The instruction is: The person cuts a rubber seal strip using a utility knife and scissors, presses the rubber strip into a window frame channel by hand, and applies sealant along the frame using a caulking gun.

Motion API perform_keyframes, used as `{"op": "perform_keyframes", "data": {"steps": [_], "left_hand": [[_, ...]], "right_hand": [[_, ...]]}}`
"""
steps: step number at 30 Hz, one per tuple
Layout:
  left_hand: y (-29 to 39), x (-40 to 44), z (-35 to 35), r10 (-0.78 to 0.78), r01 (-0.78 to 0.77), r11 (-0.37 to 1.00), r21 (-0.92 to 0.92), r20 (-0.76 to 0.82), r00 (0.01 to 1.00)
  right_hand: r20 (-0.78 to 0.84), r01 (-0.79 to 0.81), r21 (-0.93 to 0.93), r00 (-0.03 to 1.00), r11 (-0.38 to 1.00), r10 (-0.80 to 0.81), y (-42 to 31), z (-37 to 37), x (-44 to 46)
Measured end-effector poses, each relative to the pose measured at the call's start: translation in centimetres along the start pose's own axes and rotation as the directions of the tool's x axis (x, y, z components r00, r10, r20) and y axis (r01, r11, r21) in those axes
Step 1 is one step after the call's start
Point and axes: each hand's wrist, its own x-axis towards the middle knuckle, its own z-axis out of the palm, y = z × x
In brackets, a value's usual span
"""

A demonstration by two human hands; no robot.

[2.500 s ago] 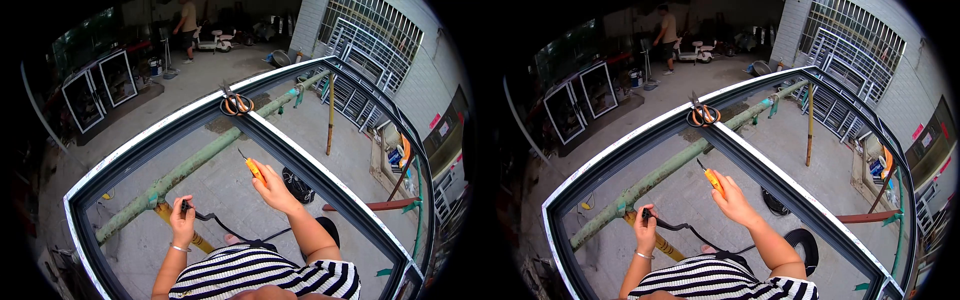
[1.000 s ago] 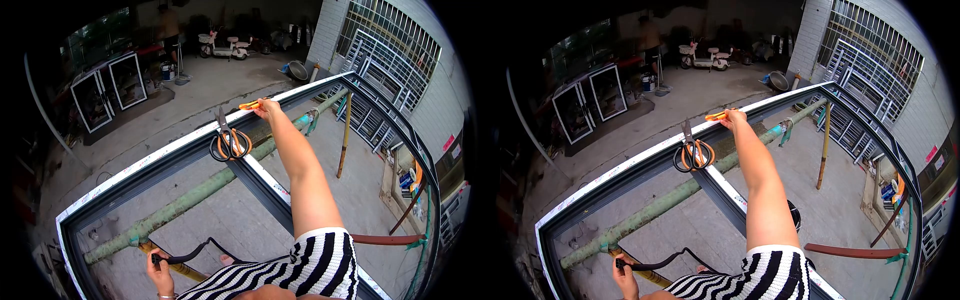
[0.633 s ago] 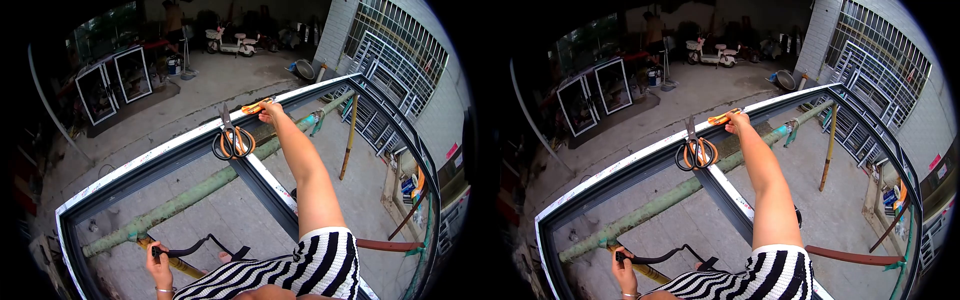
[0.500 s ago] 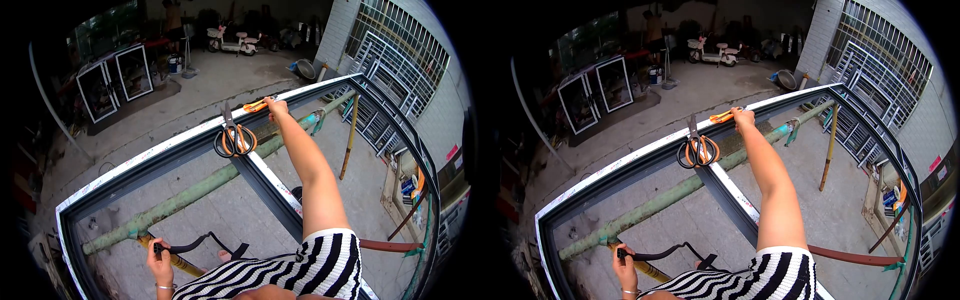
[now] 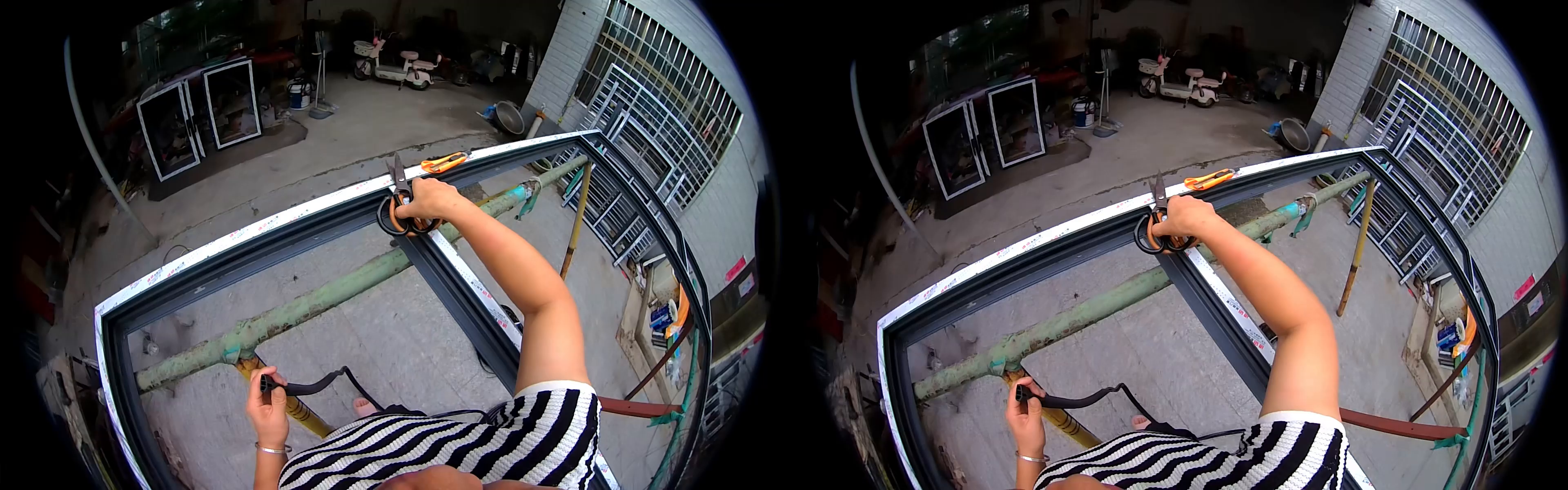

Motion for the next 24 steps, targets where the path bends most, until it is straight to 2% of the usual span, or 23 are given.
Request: {"op": "perform_keyframes", "data": {"steps": [2,4,6,8,9,10,12,14,16,18,21,22,23,24], "left_hand": [[0.0,-0.1,-0.5,0.004,-0.004,1.0,-0.013,-0.004,1.0],[0.2,-0.2,-0.9,-0.006,0.005,1.0,-0.029,-0.014,1.0],[0.4,-0.3,-1.2,-0.017,0.017,1.0,-0.018,-0.039,0.999],[0.3,-0.1,-1.6,-0.007,0.006,0.998,-0.069,-0.011,1.0],[0.1,-0.1,-2.2,-0.015,0.014,0.997,-0.076,-0.013,1.0],[0.4,0.0,-2.3,-0.035,0.035,0.996,-0.083,-0.004,0.999],[1.0,0.1,-2.9,-0.082,0.082,0.986,-0.145,0.004,0.997],[0.6,0.2,-4.0,-0.086,0.092,0.981,-0.169,0.042,0.995],[0.8,0.2,-4.9,-0.131,0.141,0.967,-0.214,0.063,0.989],[1.2,0.4,-5.5,-0.129,0.142,0.975,-0.17,0.086,0.988],[1.4,1.0,-5.6,-0.081,0.088,0.994,-0.063,0.106,0.991],[1.5,1.2,-5.5,-0.058,0.061,0.998,-0.02,0.112,0.992],[1.5,1.5,-5.6,-0.041,0.032,0.997,0.064,0.132,0.99],[1.5,1.9,-5.6,-0.023,0.0,0.989,0.145,0.158,0.987]], "right_hand": [[-0.226,-0.005,-0.148,0.974,0.989,-0.029,-0.2,1.6,0.5],[-0.348,-0.005,-0.257,0.934,0.966,-0.088,-1.0,1.3,-0.7],[-0.358,-0.02,-0.241,0.931,0.97,-0.069,-1.2,1.6,0.1],[-0.201,-0.018,-0.136,0.98,0.991,-0.01,-1.7,1.0,0.4],[-0.278,-0.054,-0.174,0.961,0.983,0.004,-2.3,1.0,0.0],[-0.201,-0.037,-0.14,0.98,0.989,0.008,-2.3,1.0,0.7],[-0.274,-0.063,-0.155,0.962,0.986,0.018,-3.2,1.3,0.6],[-0.297,-0.005,-0.14,0.954,0.99,-0.037,-3.1,1.4,1.0],[-0.487,0.026,-0.13,0.869,0.991,-0.087,-2.6,1.5,0.6],[-0.605,0.085,-0.072,0.788,0.994,-0.112,-2.4,0.3,-0.4],[-0.742,0.347,0.079,0.646,0.934,-0.178,-4.7,-1.7,-5.2],[-0.749,0.348,0.127,0.647,0.929,-0.14,-6.9,-2.2,-8.2],[-0.768,0.465,0.214,0.624,0.859,-0.146,-8.2,-2.0,-10.3],[-0.749,0.59,0.34,0.641,0.733,-0.168,-9.4,-1.2,-12.5]]}}
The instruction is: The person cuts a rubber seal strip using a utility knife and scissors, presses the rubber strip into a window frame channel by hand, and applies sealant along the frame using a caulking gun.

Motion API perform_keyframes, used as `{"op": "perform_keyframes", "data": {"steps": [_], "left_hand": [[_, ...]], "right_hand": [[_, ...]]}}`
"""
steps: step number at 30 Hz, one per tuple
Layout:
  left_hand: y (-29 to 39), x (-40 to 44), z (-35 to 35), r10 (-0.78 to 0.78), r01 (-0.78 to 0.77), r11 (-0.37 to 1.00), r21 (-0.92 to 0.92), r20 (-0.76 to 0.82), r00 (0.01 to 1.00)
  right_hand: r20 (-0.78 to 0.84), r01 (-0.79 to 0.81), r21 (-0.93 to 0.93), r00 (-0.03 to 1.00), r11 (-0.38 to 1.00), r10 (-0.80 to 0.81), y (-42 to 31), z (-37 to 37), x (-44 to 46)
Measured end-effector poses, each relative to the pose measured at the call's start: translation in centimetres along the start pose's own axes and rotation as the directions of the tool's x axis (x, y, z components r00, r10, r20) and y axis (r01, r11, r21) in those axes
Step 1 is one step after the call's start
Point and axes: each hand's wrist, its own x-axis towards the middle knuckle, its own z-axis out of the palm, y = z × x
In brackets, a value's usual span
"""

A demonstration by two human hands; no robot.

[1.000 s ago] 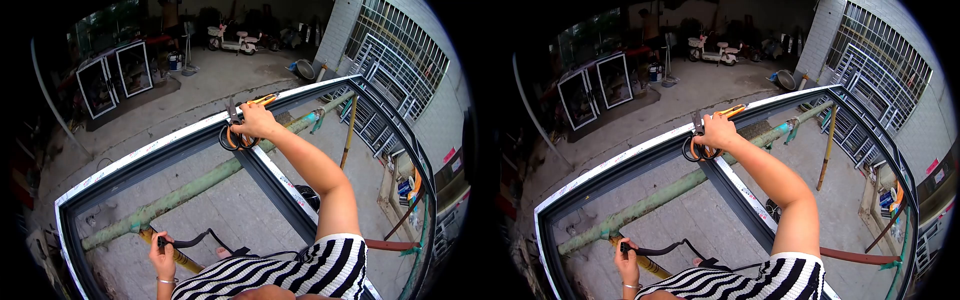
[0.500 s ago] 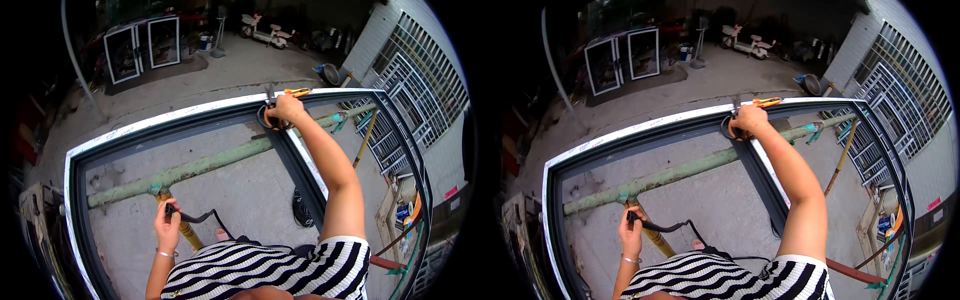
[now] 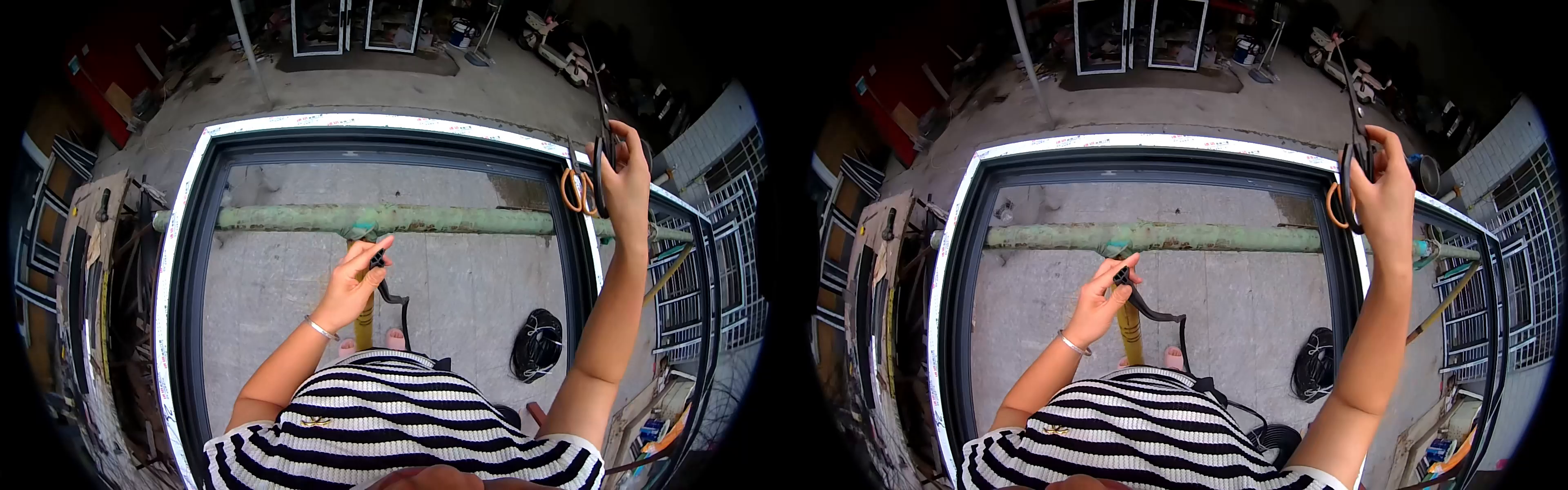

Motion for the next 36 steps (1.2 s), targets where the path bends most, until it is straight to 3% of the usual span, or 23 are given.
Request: {"op": "perform_keyframes", "data": {"steps": [2,4,6,7,8,13,17,36], "left_hand": [[0.1,0.2,0.0,-0.009,0.006,0.998,0.061,0.044,0.999],[0.2,0.3,-0.1,-0.068,0.067,0.998,0.017,0.075,0.995],[-0.5,0.3,-0.5,-0.053,0.057,0.998,-0.033,0.115,0.992],[-0.7,0.2,-0.7,-0.047,0.055,0.997,-0.057,0.129,0.991],[-0.3,0.2,-0.8,-0.031,0.048,0.993,-0.104,0.16,0.987],[0.7,0.1,-0.7,-0.029,0.12,0.923,-0.364,0.246,0.969],[1.3,-0.4,-0.7,-0.09,0.181,0.914,-0.364,0.255,0.963],[1.7,-1.8,-0.6,-0.113,0.215,0.901,-0.377,0.274,0.955]], "right_hand": [[-0.021,0.085,0.256,0.996,0.963,-0.082,-3.4,1.5,-4.7],[0.071,0.073,0.363,0.992,0.929,-0.106,-4.4,3.4,-10.0],[0.21,0.105,0.343,0.96,0.933,-0.185,-4.6,5.4,-14.5],[0.287,0.018,0.453,0.944,0.891,-0.164,-3.8,6.9,-16.6],[0.319,0.051,0.466,0.922,0.883,-0.221,-3.3,7.9,-17.8],[0.355,0.15,0.305,0.898,0.941,-0.258,-2.2,10.5,-22.2],[0.297,0.278,0.139,0.904,0.95,-0.308,-4.1,10.1,-22.4],[0.355,0.281,0.101,0.886,0.955,-0.298,-6.2,9.8,-22.7]]}}
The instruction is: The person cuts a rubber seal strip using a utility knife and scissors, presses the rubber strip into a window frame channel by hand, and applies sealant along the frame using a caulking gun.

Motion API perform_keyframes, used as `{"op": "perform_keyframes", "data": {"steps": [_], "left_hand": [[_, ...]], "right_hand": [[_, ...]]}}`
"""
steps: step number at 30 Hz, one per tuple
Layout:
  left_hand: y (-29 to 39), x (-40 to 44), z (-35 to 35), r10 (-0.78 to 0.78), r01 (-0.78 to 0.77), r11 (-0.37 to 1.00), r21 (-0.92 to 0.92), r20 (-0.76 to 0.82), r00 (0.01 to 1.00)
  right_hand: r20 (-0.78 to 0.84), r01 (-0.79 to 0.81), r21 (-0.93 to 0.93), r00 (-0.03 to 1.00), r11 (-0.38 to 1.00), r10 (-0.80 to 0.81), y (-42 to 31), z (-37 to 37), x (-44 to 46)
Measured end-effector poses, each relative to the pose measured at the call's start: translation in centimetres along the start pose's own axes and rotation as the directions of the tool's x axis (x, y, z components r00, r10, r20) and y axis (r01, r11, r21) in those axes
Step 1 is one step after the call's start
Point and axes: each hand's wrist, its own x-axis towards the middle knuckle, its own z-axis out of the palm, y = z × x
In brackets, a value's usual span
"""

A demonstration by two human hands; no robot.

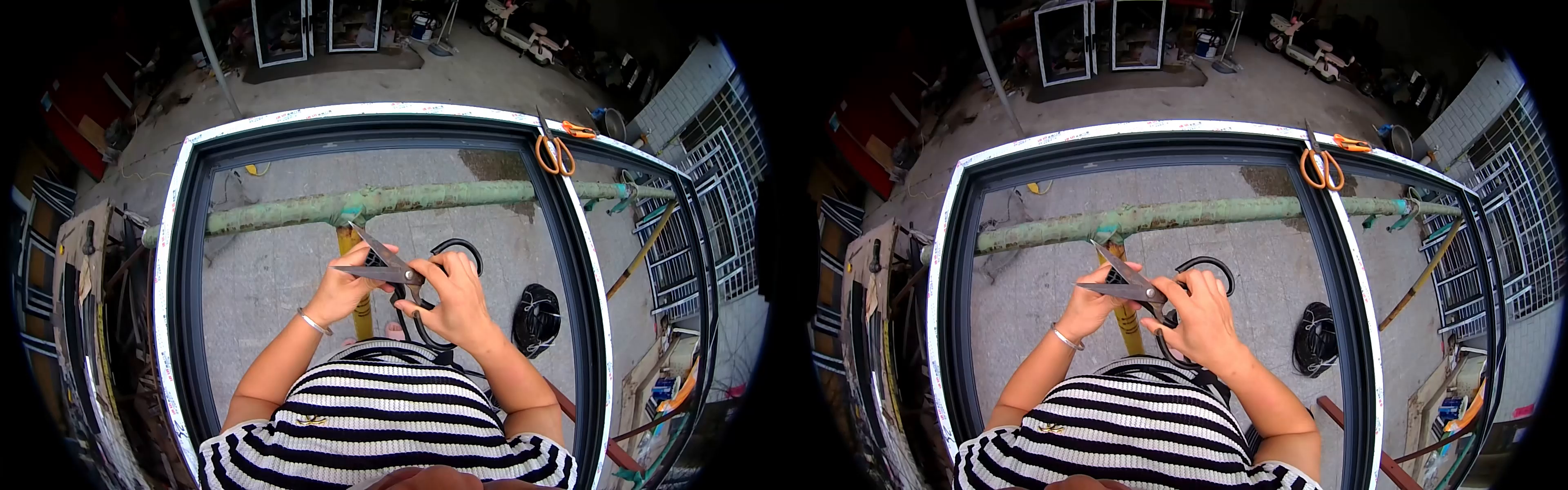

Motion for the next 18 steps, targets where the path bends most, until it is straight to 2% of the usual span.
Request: {"op": "perform_keyframes", "data": {"steps": [8,18], "left_hand": [[0.2,-0.09,0.38,0.02,-0.02,1.0,0.001,-0.022,1.0],[-0.07,-0.28,0.68,0.008,-0.007,0.998,0.056,-0.018,1.0]], "right_hand": [[-0.008,-0.023,0.032,1.0,0.999,0.024,-0.22,0.35,-0.16],[-0.048,0.013,-0.049,0.999,0.999,-0.015,0.02,0.43,-0.69]]}}
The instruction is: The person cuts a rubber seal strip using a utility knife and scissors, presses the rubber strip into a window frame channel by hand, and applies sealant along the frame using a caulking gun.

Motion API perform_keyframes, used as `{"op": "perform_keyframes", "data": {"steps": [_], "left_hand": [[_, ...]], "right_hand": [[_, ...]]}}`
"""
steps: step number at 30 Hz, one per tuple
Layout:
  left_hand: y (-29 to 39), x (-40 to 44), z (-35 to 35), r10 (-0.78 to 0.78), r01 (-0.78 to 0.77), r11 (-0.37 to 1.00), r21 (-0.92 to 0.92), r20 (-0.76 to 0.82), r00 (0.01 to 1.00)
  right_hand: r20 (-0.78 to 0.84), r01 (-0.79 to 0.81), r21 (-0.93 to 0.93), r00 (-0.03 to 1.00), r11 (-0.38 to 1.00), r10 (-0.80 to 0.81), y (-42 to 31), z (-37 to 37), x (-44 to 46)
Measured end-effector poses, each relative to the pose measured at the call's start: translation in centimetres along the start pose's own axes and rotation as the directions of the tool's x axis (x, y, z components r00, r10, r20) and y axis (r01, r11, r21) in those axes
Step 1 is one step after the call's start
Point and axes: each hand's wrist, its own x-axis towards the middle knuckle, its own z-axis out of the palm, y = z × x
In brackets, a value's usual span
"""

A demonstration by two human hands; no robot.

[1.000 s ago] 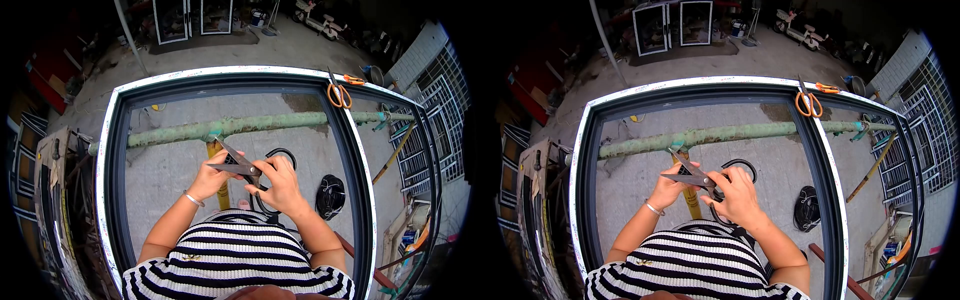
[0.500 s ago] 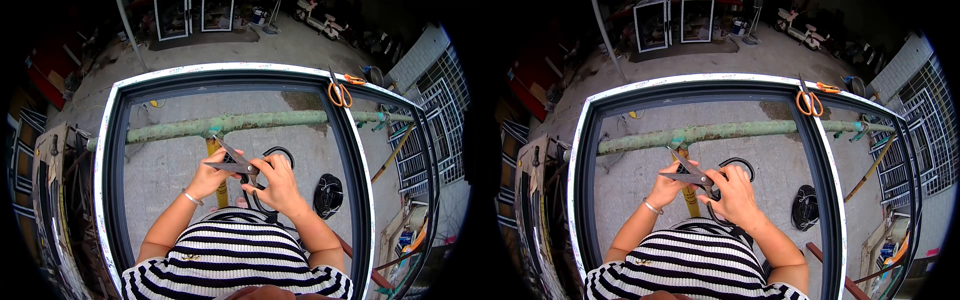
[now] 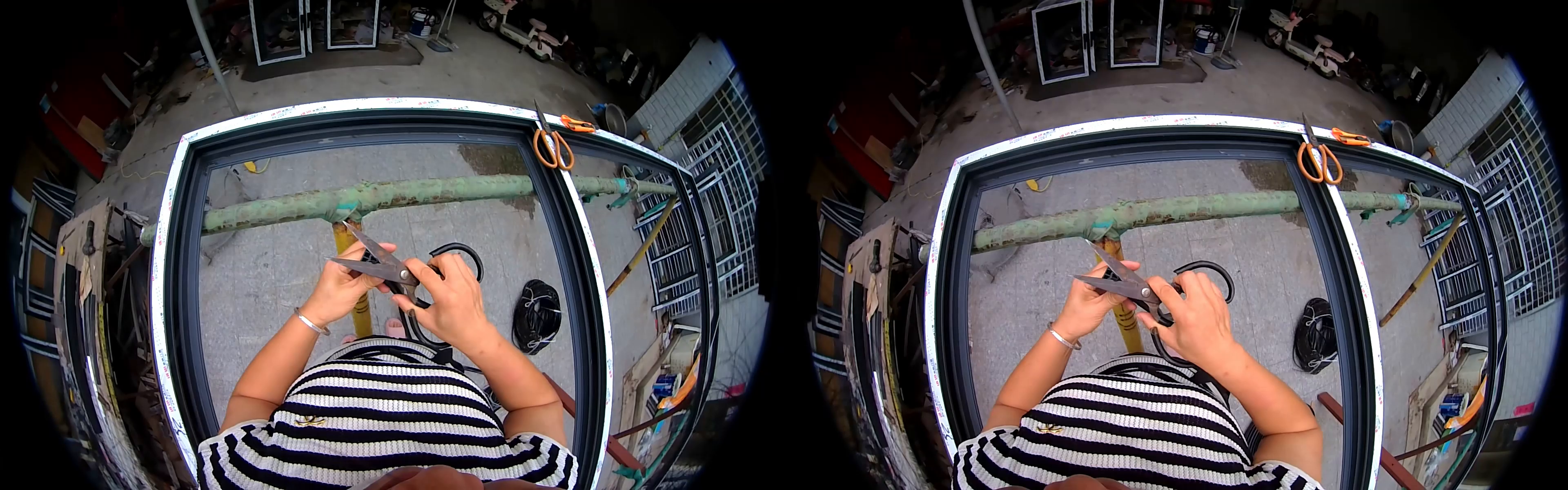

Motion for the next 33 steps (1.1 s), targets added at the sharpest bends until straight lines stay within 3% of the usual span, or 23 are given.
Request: {"op": "perform_keyframes", "data": {"steps": [8,17,21,25,33], "left_hand": [[0.2,0.1,0.2,-0.006,0.005,1.0,0.028,0.024,1.0],[-0.6,0.2,0.1,0.026,-0.027,0.999,0.041,0.016,1.0],[0.0,1.1,-0.2,0.07,-0.07,0.998,-0.006,0.063,0.996],[0.3,1.1,-0.2,0.07,-0.068,0.996,-0.059,0.039,0.997],[0.2,1.0,-0.9,0.052,-0.05,0.997,-0.054,0.051,0.997]], "right_hand": [[-0.018,0.033,-0.023,0.999,0.999,-0.033,0.5,-0.1,-0.3],[0.041,-0.032,-0.047,0.999,0.998,0.034,1.3,0.2,-0.9],[-0.049,-0.257,0.281,0.958,0.925,0.281,2.3,0.3,-0.4],[-0.072,-0.248,0.16,0.962,0.955,0.262,2.9,-0.6,-1.2],[-0.041,-0.048,-0.064,0.998,0.997,0.046,2.4,-1.6,-2.8]]}}
